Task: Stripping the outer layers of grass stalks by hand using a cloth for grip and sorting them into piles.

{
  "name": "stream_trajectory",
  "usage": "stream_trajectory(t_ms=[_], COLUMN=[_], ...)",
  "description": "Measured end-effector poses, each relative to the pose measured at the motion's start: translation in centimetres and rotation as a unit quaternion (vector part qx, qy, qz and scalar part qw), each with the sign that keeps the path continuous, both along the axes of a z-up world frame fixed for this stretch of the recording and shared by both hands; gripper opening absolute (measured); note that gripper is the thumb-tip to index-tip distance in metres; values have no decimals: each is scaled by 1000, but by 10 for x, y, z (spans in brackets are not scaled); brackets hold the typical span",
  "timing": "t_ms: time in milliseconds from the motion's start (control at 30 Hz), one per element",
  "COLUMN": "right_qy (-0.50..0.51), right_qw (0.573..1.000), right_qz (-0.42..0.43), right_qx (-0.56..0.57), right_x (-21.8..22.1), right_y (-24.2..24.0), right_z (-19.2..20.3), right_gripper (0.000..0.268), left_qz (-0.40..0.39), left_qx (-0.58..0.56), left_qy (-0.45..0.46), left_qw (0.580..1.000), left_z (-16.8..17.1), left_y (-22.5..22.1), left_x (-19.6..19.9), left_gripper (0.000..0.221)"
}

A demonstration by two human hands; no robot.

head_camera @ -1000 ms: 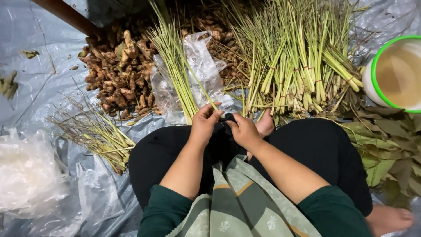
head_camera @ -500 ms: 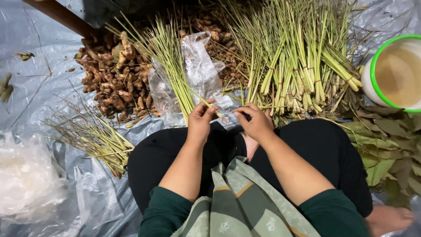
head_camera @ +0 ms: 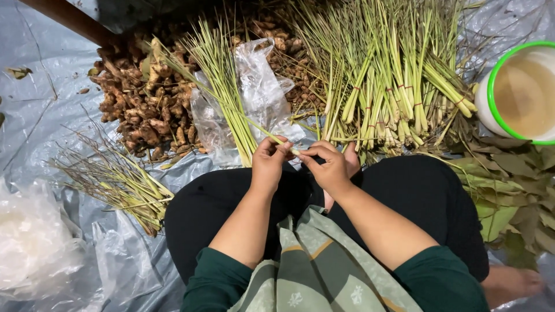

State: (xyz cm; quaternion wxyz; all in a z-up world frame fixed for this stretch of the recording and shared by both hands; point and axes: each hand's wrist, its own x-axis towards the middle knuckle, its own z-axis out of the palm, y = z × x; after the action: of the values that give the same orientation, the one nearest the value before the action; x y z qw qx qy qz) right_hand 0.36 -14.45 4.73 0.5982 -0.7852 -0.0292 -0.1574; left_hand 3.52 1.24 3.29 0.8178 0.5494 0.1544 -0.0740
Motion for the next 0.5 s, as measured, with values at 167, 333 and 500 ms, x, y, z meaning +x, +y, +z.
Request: stream_trajectory(t_ms=[167, 333, 500], right_qy=[-10, 14, 397], right_qw=[1000, 1000, 893], right_qz=[-2, -1, -147], right_qx=[-13, -11, -153], right_x=[4, 3, 13], right_y=[0, -6, -20], right_z=[-14, -22, -16], right_gripper=[9, 12, 12], left_qz=[4, 7, 14], left_qx=[-10, 4, 7], left_qy=[-3, -13, -30], left_qw=[1000, 1000, 999], left_z=[0, 8, 17], left_y=[-1, -2, 6], left_x=[0, 0, 3], left_gripper=[13, 10, 16])
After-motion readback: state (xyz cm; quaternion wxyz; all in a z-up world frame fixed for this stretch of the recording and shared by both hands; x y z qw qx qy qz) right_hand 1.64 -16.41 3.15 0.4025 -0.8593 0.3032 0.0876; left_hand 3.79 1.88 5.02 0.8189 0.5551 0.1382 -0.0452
